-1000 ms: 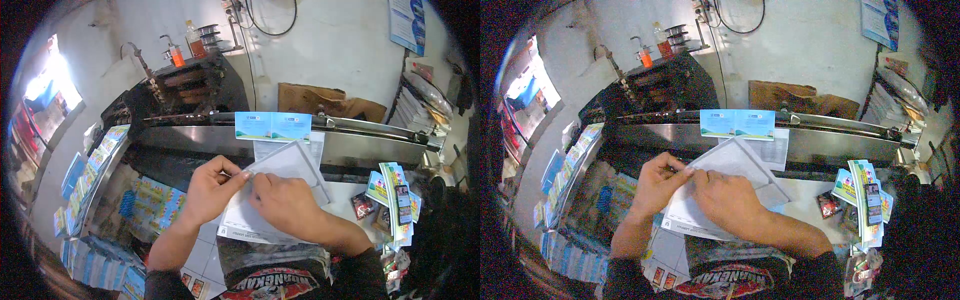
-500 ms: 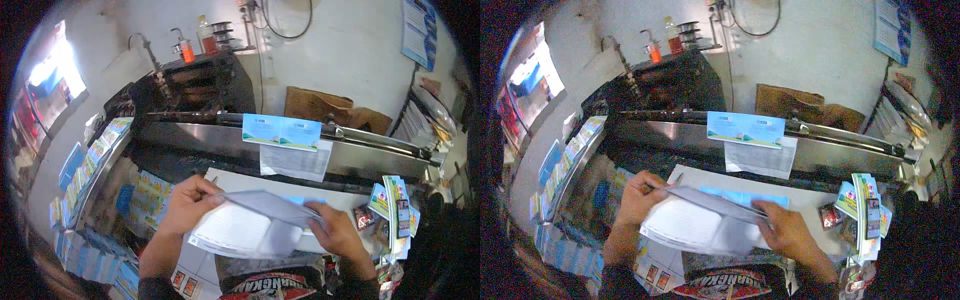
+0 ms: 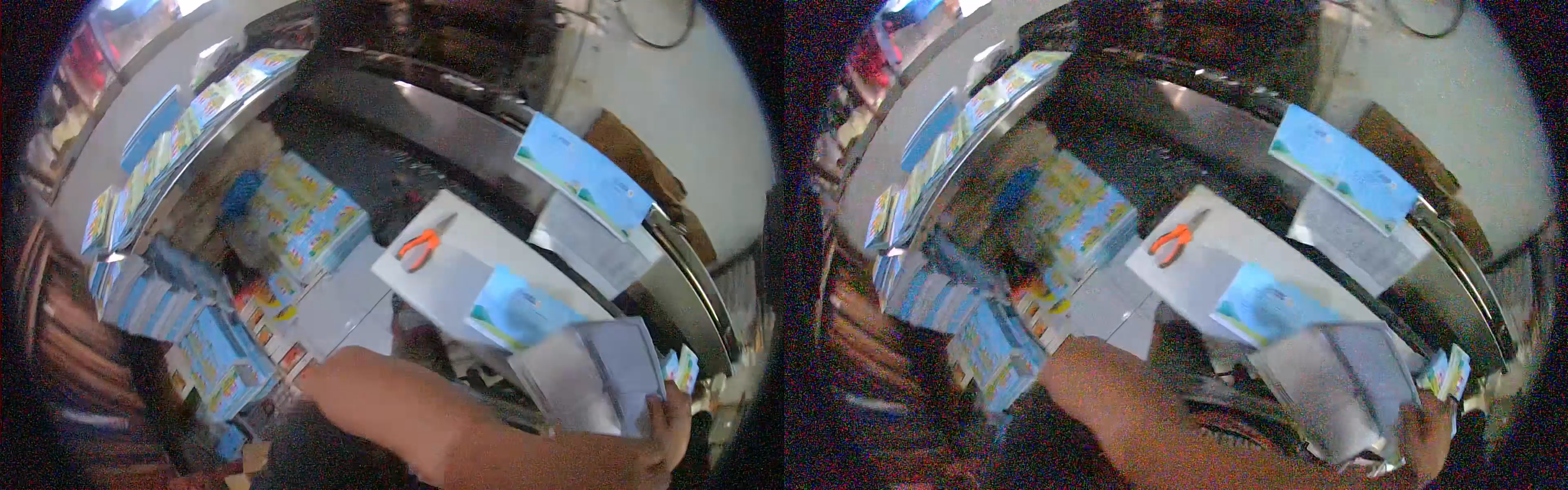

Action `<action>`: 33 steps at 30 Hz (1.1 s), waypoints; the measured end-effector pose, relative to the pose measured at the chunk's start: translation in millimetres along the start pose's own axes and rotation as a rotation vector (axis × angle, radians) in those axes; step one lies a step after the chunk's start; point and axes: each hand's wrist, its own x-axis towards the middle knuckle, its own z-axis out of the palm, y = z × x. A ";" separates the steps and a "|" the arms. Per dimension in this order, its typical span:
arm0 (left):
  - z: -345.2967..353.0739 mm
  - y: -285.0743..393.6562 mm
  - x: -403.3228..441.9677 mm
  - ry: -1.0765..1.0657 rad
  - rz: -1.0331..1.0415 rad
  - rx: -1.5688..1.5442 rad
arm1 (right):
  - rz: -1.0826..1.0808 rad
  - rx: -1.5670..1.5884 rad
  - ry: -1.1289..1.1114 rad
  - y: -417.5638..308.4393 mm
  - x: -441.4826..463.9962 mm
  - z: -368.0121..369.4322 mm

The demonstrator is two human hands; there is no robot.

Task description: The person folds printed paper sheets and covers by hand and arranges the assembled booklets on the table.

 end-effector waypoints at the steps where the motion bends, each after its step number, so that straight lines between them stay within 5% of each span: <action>1: 10.2 -6.6 -4.2 0.024 0.016 0.016 | 0.016 0.041 -0.058 -5.6 3.6 -0.6; 3: 12.4 -28.9 -30.0 0.055 0.050 0.041 | -0.063 -0.101 -0.247 -18.5 12.0 -6.6; 4: 1.7 -56.3 -58.7 -0.034 -0.157 -0.086 | -0.152 -0.288 -0.369 -21.4 15.0 -13.5; 5: 22.9 -76.4 -110.2 0.159 -0.414 0.046 | -0.013 0.239 -0.304 7.2 10.6 3.4; 6: 43.9 -96.6 -161.5 0.344 -0.683 0.122 | -0.010 0.235 -0.293 -1.0 10.8 -1.1; 8: 39.8 -107.8 -226.5 0.444 -0.948 0.291 | 0.074 -0.151 -0.297 -29.0 8.3 -10.4; 12: 46.8 -96.8 -278.2 0.492 -1.048 0.327 | -0.139 -0.103 -0.448 -39.5 18.9 -22.5; 16: 57.9 -102.2 -295.9 0.502 -1.130 0.208 | -0.052 -0.094 -0.531 -33.0 28.9 -24.6; 18: 64.2 -104.9 -300.7 0.538 -1.161 0.186 | 0.438 0.156 -0.426 -47.2 31.4 -31.3; 19: 64.4 -107.1 -302.8 0.572 -1.188 0.164 | 0.103 0.285 -0.354 -21.0 41.6 -27.8; 21: 64.2 -107.8 -305.3 0.592 -1.194 0.110 | 0.272 0.143 0.080 41.7 59.8 -30.1; 23: 62.9 -107.8 -306.5 0.615 -1.197 0.064 | -0.255 -0.083 0.176 131.4 133.3 -64.0; 28: 61.5 -108.9 -305.2 0.484 -1.188 0.117 | -0.392 -0.418 0.731 18.1 288.0 -86.4; 31: 59.9 -107.5 -306.7 0.506 -1.232 0.062 | -0.713 -0.057 0.657 -77.5 355.1 4.9; 33: 63.1 -108.0 -307.8 0.491 -1.216 0.080 | -0.650 -0.164 0.525 -92.3 367.1 83.4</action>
